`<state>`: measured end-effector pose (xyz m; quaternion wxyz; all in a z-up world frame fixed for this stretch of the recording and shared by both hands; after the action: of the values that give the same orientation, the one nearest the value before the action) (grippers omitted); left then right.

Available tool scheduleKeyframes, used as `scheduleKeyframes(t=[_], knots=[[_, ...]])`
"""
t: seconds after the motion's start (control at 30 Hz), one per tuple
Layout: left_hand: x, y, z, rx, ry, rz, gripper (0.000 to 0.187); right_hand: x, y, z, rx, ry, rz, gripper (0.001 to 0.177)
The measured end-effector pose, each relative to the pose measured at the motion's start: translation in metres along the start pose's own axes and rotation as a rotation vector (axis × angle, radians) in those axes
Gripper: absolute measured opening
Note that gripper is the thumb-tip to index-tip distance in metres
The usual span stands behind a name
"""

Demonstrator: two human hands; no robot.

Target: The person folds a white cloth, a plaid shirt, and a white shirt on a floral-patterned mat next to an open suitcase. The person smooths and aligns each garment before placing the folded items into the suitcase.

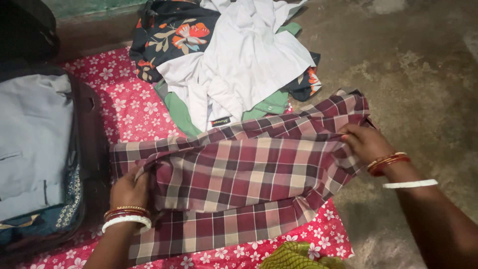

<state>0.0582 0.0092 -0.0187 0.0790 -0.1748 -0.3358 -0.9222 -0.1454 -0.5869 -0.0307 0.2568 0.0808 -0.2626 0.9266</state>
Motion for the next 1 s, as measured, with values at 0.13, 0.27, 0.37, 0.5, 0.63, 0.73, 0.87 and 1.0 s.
scheduleKeyframes(t=[0.13,0.27,0.37,0.5,0.63,0.73,0.87,1.0], knots=[[-0.004,0.018,0.012,-0.028,0.136,-0.117,0.035,0.006,0.019,0.019,0.079,0.092,-0.047,0.028],[-0.017,0.057,0.02,-0.074,0.296,-0.29,0.029,0.019,0.029,0.026,0.109,0.061,-0.221,0.03],[-0.009,0.09,0.019,-0.213,0.482,-0.562,0.048,0.027,0.031,0.024,0.242,0.084,-0.312,0.031],[0.025,0.101,-0.029,-0.265,0.364,-0.727,0.046,0.023,0.032,0.01,0.187,0.097,-0.22,0.039],[0.081,0.085,-0.116,-0.315,-0.272,-0.756,0.026,0.013,0.034,-0.002,0.154,0.077,0.026,0.057],[0.13,0.077,-0.169,-0.485,-0.59,-0.802,0.029,0.008,0.048,-0.012,0.09,-0.011,-0.031,0.059],[0.148,0.093,-0.187,-0.364,-0.477,-0.876,0.038,0.008,0.056,-0.017,0.112,-0.086,-0.071,0.047],[0.146,0.104,-0.193,-0.496,-0.412,-0.816,0.069,0.009,0.054,-0.011,0.097,-0.069,-0.144,0.044]])
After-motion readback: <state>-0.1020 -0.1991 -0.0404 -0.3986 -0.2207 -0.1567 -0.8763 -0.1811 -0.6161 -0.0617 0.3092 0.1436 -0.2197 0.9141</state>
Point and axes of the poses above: each hand's wrist, its own x-axis away from the middle knuckle, its own z-axis out of the back of the hand, y = z × x, the point moved 6 cm from there along -x, towards the middle knuckle
